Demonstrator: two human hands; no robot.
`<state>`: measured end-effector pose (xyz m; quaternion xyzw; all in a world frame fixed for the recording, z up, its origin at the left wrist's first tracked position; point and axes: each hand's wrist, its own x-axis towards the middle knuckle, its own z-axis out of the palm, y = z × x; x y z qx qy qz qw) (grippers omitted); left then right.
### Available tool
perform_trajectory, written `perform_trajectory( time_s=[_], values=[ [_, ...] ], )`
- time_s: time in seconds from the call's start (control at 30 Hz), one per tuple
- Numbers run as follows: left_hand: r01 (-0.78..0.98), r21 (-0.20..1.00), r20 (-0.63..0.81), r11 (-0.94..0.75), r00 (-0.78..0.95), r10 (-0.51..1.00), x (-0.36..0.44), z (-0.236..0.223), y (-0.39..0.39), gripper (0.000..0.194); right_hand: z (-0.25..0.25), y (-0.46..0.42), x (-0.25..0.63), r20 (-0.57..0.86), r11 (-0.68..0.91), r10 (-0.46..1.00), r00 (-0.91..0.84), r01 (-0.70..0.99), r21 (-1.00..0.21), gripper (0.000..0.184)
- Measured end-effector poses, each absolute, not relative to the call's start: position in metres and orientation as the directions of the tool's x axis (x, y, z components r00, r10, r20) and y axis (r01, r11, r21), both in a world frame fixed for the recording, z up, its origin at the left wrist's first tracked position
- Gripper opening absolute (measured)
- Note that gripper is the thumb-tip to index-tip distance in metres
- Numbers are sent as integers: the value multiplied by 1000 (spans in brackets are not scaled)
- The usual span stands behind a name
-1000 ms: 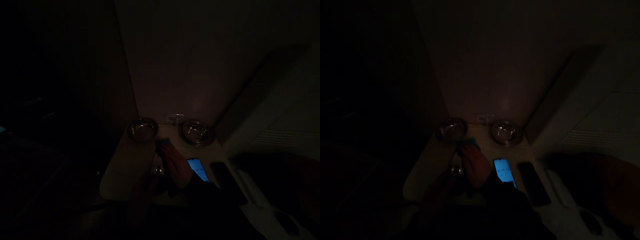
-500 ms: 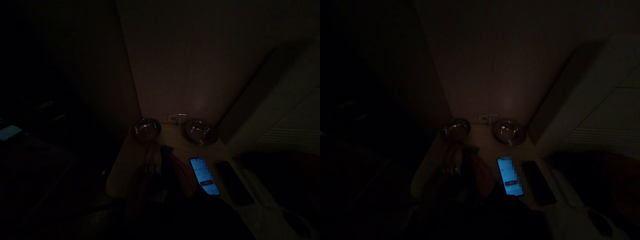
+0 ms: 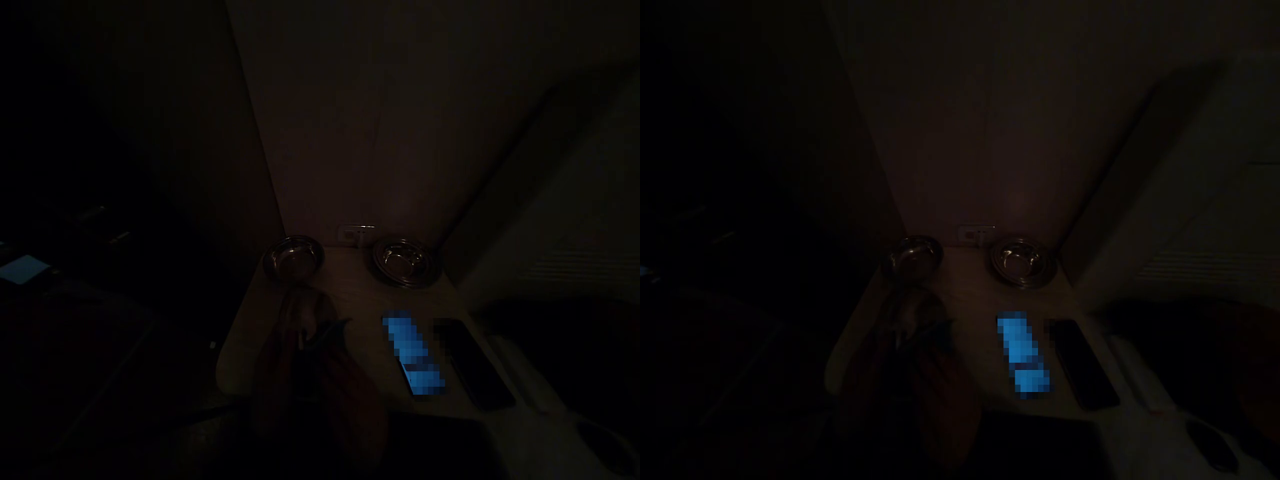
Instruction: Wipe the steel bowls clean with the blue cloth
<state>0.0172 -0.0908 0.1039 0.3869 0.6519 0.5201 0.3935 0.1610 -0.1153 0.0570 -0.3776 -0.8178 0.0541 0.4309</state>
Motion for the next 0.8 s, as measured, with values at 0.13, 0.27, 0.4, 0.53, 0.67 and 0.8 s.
perform_trajectory(
  time_s=[0.13, 0.27, 0.4, 0.53, 0.67, 0.8],
  values=[
    [73, 979, -154, 191, -349, 924, 19, 105, -91, 40, 68, -107, 163, 668, 713, 655, -355, 582, -390, 42],
    [56, 978, -175, 202, -312, 934, 22, 104, -94, 44, 83, -82, 166, 673, 709, 660, -334, 574, -410, 41],
    [45, 977, -184, 207, -308, 934, 26, 103, -94, 42, 93, -60, 164, 631, 685, 702, -329, 553, -474, 42],
    [42, 975, -195, 218, -308, 931, 25, 102, -94, 46, 83, -76, 159, 636, 692, 692, -342, 566, -449, 45],
    [62, 970, -205, 236, -320, 925, 23, 98, -95, 47, 68, -100, 160, 672, 710, 660, -337, 573, -410, 46],
    [103, 955, -236, 280, -310, 921, 24, 94, -98, 49, 78, -76, 166, 652, 704, 681, -332, 540, -461, 45]
  ],
)
